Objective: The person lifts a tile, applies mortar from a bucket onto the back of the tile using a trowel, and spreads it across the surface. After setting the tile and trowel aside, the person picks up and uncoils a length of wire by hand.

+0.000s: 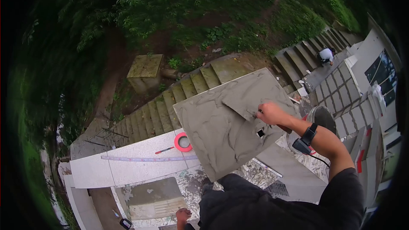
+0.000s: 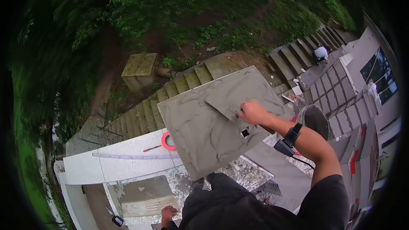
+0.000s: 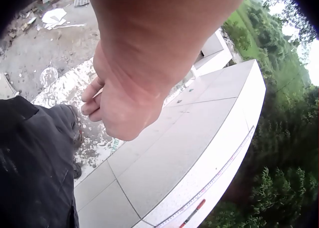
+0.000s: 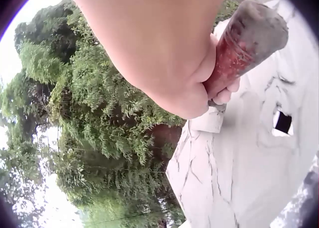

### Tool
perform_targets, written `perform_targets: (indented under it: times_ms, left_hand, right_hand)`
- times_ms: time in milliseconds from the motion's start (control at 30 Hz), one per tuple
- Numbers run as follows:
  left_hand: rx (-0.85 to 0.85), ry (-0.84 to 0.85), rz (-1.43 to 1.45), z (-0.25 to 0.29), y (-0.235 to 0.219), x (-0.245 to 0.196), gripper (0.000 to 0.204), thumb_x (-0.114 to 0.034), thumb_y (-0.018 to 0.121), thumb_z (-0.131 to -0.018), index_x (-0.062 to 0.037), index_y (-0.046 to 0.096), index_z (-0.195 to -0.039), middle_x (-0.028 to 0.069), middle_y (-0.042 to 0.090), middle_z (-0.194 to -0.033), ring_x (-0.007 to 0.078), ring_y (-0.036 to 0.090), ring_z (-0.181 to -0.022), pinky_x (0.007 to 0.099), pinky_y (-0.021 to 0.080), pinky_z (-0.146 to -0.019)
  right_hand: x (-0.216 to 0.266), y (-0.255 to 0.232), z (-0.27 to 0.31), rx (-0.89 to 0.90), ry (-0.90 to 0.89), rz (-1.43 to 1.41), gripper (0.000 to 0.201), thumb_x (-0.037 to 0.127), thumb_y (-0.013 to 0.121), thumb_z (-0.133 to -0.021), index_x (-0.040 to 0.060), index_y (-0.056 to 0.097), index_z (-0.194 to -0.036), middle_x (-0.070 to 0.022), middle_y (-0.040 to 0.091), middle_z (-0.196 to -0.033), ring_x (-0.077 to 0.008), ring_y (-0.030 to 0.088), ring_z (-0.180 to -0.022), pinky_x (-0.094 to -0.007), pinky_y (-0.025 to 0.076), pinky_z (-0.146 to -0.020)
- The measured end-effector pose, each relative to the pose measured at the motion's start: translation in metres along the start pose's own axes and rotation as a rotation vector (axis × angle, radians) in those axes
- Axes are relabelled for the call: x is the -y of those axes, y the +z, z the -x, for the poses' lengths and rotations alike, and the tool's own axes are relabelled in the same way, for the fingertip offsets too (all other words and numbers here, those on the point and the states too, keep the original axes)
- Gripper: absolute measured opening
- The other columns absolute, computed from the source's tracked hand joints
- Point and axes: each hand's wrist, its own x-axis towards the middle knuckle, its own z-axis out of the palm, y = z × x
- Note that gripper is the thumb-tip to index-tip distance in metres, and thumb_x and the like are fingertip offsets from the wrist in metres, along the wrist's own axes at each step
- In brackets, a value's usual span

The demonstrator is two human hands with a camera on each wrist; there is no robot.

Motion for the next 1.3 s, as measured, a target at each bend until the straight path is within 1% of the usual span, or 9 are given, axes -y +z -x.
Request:
perform_targets:
  times_ms: [267,467,533,567,833,933,1033,1167,1300]
  left_hand:
    - [-0.050,-0.028,-0.049,0.001,0.007,-0.014,0.018,-0.009,0.056,-0.092,-0.0006,0.061,-0.107,0.0179,0.070,-0.082,0.0282,0.071,-0.065,0.0375,0.054,-0.050]
    - [-0.072,0.008,-0.187,-0.010,0.012,-0.032,0.015,-0.014,0.054,-0.093,-0.0008,0.060,-0.096,0.0167,0.067,-0.082,0.0280,0.069,-0.065,0.0407,0.057,-0.054]
    - [0.173,1.086,-1.104,-0.015,-0.007,-0.018,0.028,-0.015,0.060,-0.091,0.0056,0.065,-0.110,0.0133,0.074,-0.090,0.0230,0.070,-0.079,0.0330,0.056,-0.064]
    - [0.200,1.099,-1.121,-0.020,-0.008,-0.020,0.028,-0.015,0.060,-0.091,0.0056,0.065,-0.110,0.0133,0.074,-0.090,0.0230,0.070,-0.079,0.0330,0.056,-0.064]
    - [0.161,0.336,-0.474,-0.034,-0.005,-0.028,0.021,-0.031,0.064,-0.075,-0.0151,0.075,-0.084,0.0072,0.071,-0.089,0.0304,0.064,-0.084,0.0433,0.050,-0.073]
    - [0.124,0.709,-0.952,-0.017,-0.003,-0.042,0.019,-0.031,0.062,-0.077,-0.0149,0.071,-0.079,0.0068,0.069,-0.084,0.0306,0.063,-0.079,0.0443,0.047,-0.069]
    - [0.233,0.612,-0.875,-0.034,-0.007,-0.036,0.016,-0.028,0.062,-0.079,-0.0130,0.069,-0.078,0.0070,0.067,-0.081,0.0308,0.061,-0.078,0.0453,0.045,-0.068]
    - [0.278,0.591,-0.819,-0.035,0.001,-0.044,0.014,-0.022,0.064,-0.081,-0.0085,0.068,-0.082,0.0088,0.066,-0.083,0.0299,0.061,-0.080,0.0429,0.048,-0.070]
    - [0.251,0.607,-0.679,-0.020,0.015,-0.054,0.012,-0.017,0.066,-0.082,-0.0053,0.067,-0.085,0.0096,0.066,-0.086,0.0282,0.061,-0.081,0.0407,0.049,-0.073]
  right_hand:
    - [0.007,0.021,0.071,0.032,-0.091,0.258,0.021,0.021,0.054,-0.095,0.0008,0.059,-0.093,-0.0230,0.066,-0.074,-0.0382,0.069,-0.073,-0.0486,0.057,-0.065]
    - [-0.032,0.031,0.047,0.055,0.429,-0.248,0.035,0.026,0.056,-0.091,-0.0072,0.064,-0.084,-0.0286,0.069,-0.083,-0.0414,0.071,-0.076,-0.0500,0.057,-0.071]
    - [0.004,0.029,0.052,0.137,0.375,-0.504,0.037,0.026,0.056,-0.090,-0.0090,0.065,-0.081,-0.0284,0.070,-0.083,-0.0419,0.071,-0.077,-0.0473,0.057,-0.071]
    - [-0.002,0.055,0.057,-0.037,0.056,-0.191,0.030,0.021,0.055,-0.091,-0.0067,0.065,-0.088,-0.0259,0.071,-0.082,-0.0402,0.072,-0.078,-0.0475,0.058,-0.069]
    - [-0.104,0.009,0.132,0.050,0.542,0.223,0.022,0.014,0.053,-0.090,0.0000,0.068,-0.099,-0.0225,0.073,-0.093,-0.0371,0.074,-0.086,-0.0467,0.059,-0.072]
    - [-0.130,-0.006,0.162,0.108,0.586,0.089,0.027,0.017,0.055,-0.090,-0.0064,0.067,-0.094,-0.0259,0.072,-0.089,-0.0363,0.074,-0.085,-0.0462,0.059,-0.071]
    - [-0.116,-0.014,0.170,0.150,0.709,-0.515,0.032,0.023,0.055,-0.090,-0.0079,0.065,-0.087,-0.0270,0.070,-0.080,-0.0370,0.072,-0.077,-0.0482,0.057,-0.067]
    - [-0.109,0.009,0.192,0.100,0.212,-0.176,0.031,0.024,0.055,-0.091,-0.0056,0.065,-0.091,-0.0264,0.068,-0.076,-0.0396,0.070,-0.070,-0.0513,0.056,-0.064]
    - [-0.096,-0.017,0.209,0.147,0.416,0.143,0.033,0.028,0.056,-0.092,-0.0031,0.068,-0.092,-0.0256,0.070,-0.081,-0.0419,0.070,-0.076,-0.0538,0.056,-0.070]
